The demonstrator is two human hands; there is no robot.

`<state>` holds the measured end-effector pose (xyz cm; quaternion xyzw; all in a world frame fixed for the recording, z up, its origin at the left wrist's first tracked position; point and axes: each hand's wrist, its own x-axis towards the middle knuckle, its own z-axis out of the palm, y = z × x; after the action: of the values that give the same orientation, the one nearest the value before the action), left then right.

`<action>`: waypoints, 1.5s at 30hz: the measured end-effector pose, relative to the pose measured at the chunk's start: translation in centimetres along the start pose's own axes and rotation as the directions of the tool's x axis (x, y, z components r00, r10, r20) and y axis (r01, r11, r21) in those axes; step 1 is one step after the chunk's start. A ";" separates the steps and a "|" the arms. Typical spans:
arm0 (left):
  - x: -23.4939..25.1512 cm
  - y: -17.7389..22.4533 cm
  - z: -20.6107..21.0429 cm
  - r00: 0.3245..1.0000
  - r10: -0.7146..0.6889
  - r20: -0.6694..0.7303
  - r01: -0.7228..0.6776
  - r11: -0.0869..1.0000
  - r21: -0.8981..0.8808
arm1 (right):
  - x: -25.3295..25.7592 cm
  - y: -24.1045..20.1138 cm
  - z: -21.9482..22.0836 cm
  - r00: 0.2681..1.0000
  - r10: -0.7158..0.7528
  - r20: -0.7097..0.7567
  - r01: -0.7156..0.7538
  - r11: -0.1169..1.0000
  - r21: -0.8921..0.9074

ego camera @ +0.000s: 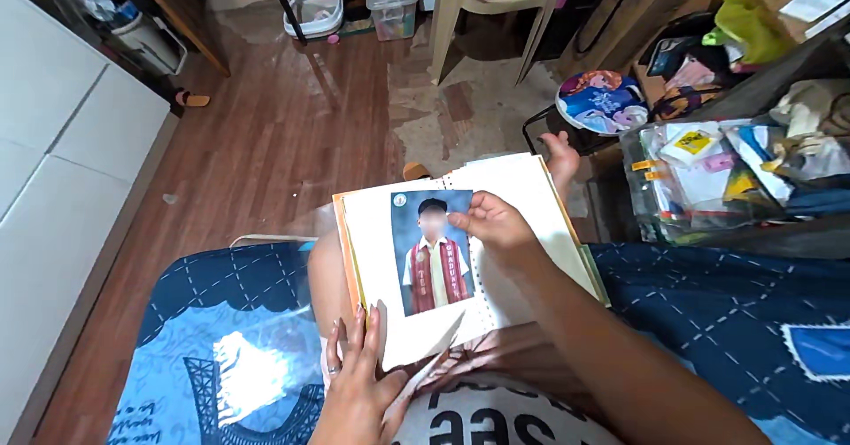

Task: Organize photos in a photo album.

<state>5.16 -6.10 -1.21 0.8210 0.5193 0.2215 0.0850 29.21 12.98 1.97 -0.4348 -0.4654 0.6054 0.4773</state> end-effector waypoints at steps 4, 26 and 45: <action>0.0 0.0 -0.1 0.999 0.030 0.022 -0.031 0.998 0.054 | 0.1 0.6 0.8 0.993 0.115 0.007 -0.114 0.990 -0.085; 0.4 0.3 -0.6 0.996 -0.007 0.087 0.000 0.997 0.075 | 1.0 0.7 2.1 0.947 0.323 0.004 -0.308 0.907 -0.289; 0.3 0.3 -0.5 0.994 -0.019 0.104 0.010 0.996 0.086 | 1.1 0.7 2.4 0.938 0.347 -0.013 -0.322 0.857 -0.401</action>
<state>5.33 -5.99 -0.55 0.8307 0.5290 0.1550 0.0786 26.62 13.64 1.69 -0.5783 -0.5100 0.5846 0.2524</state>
